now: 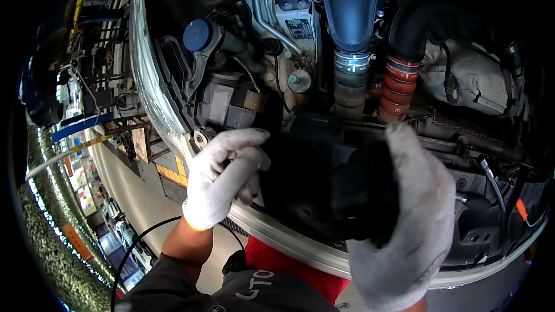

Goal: The person works on a car engine with the hood open, using a wrench to loosen and remove a bolt. They then remove a black plastic cover and inspect the engine components. Finally, they remove a spark plug and examine it closely.

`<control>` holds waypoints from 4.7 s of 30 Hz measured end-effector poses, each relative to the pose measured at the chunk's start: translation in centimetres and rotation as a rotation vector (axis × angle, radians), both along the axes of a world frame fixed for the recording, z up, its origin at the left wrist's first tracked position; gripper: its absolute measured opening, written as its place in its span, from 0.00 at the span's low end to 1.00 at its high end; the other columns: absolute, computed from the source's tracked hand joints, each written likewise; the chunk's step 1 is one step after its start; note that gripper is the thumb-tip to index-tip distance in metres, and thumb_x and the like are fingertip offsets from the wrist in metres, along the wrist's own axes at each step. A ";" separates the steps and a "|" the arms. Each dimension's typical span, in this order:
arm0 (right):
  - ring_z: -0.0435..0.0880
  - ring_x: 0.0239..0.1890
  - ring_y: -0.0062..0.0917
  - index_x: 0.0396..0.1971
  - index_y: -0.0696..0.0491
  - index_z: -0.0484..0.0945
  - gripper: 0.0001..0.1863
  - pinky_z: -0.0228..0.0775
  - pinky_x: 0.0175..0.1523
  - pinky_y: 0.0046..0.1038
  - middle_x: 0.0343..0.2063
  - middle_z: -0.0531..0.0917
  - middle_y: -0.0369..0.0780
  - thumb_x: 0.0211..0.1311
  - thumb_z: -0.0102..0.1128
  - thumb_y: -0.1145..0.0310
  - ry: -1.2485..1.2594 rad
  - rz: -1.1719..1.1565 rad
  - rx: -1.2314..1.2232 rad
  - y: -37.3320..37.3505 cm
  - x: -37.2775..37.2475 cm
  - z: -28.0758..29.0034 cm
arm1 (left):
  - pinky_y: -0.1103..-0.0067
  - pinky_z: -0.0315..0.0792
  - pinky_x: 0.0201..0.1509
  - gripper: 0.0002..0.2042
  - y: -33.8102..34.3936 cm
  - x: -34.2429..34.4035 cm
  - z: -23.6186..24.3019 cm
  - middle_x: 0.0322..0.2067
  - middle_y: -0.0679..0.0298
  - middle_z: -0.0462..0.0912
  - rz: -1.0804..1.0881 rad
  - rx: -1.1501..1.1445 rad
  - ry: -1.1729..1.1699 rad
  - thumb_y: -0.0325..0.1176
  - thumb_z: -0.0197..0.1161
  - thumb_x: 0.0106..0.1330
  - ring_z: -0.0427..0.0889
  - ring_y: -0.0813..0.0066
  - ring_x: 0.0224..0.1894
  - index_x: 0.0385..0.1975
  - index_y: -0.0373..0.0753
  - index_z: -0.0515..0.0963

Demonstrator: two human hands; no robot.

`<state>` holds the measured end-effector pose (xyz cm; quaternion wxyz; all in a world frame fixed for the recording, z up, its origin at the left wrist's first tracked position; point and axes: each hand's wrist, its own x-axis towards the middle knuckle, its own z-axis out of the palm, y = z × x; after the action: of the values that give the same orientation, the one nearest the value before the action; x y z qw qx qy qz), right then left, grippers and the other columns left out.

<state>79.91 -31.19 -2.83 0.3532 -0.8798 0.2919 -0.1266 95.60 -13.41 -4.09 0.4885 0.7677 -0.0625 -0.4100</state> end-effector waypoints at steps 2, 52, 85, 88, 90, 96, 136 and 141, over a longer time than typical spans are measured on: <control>0.80 0.62 0.39 0.65 0.59 0.71 0.41 0.69 0.71 0.39 0.60 0.79 0.48 0.47 0.78 0.79 0.000 -0.049 -0.011 0.1 2.2 -0.3 | 0.89 0.72 0.23 0.14 0.4 0.7 -0.1 0.33 0.61 0.85 -0.051 0.002 0.058 0.24 0.54 0.76 0.77 0.87 0.20 0.58 0.31 0.76; 0.81 0.58 0.30 0.61 0.56 0.79 0.34 0.68 0.68 0.32 0.55 0.82 0.42 0.49 0.77 0.74 0.170 -0.102 -0.214 4.7 26.7 0.4 | 0.70 0.80 0.35 0.10 6.8 6.5 -3.7 0.33 0.60 0.86 -0.235 -0.744 0.045 0.35 0.64 0.73 0.87 0.60 0.31 0.49 0.39 0.80; 0.82 0.58 0.31 0.60 0.52 0.79 0.34 0.72 0.67 0.32 0.55 0.82 0.39 0.49 0.77 0.78 0.191 0.087 -0.365 4.6 29.0 -0.5 | 0.76 0.80 0.36 0.14 8.7 7.5 -5.2 0.44 0.61 0.85 -0.151 -0.851 -0.115 0.30 0.69 0.66 0.87 0.68 0.37 0.49 0.37 0.82; 0.84 0.54 0.30 0.59 0.52 0.80 0.36 0.75 0.64 0.32 0.52 0.83 0.39 0.44 0.77 0.78 0.280 0.151 -0.453 7.5 32.1 0.3 | 0.75 0.80 0.36 0.13 8.8 8.2 -5.0 0.45 0.61 0.84 -0.099 -0.835 -0.095 0.30 0.67 0.66 0.87 0.66 0.38 0.50 0.38 0.82; 0.84 0.51 0.30 0.59 0.51 0.81 0.38 0.76 0.61 0.31 0.50 0.83 0.40 0.40 0.77 0.77 0.301 0.244 -0.537 8.9 33.3 -0.2 | 0.72 0.79 0.35 0.13 9.0 8.6 -5.4 0.41 0.61 0.84 -0.074 -0.860 -0.302 0.32 0.67 0.67 0.86 0.63 0.34 0.50 0.38 0.80; 0.84 0.49 0.33 0.62 0.50 0.79 0.38 0.76 0.58 0.33 0.49 0.82 0.41 0.44 0.76 0.75 0.337 0.227 -0.597 11.2 33.4 -0.9 | 0.67 0.78 0.34 0.12 9.2 7.6 -5.1 0.35 0.60 0.83 0.002 -0.823 -0.124 0.35 0.65 0.69 0.85 0.59 0.29 0.48 0.38 0.78; 0.78 0.63 0.32 0.62 0.55 0.76 0.36 0.70 0.70 0.35 0.63 0.79 0.42 0.50 0.78 0.81 -0.139 -0.159 -0.460 7.1 28.9 -3.1 | 0.75 0.81 0.41 0.19 9.7 7.6 -6.2 0.54 0.57 0.80 -0.266 -0.892 -0.460 0.30 0.68 0.65 0.87 0.64 0.43 0.56 0.37 0.82; 0.79 0.63 0.35 0.65 0.51 0.75 0.32 0.67 0.71 0.33 0.61 0.79 0.45 0.58 0.74 0.70 0.181 -0.290 -0.466 -1.6 30.5 -7.0 | 0.77 0.79 0.37 0.17 9.4 9.7 -5.4 0.52 0.58 0.79 -0.406 -0.900 -0.425 0.29 0.68 0.66 0.86 0.66 0.41 0.55 0.35 0.81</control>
<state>110.44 -32.83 -9.87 0.0922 -0.8939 0.4081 -0.1607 105.28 -4.03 -9.48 0.6566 0.5210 -0.4768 -0.2648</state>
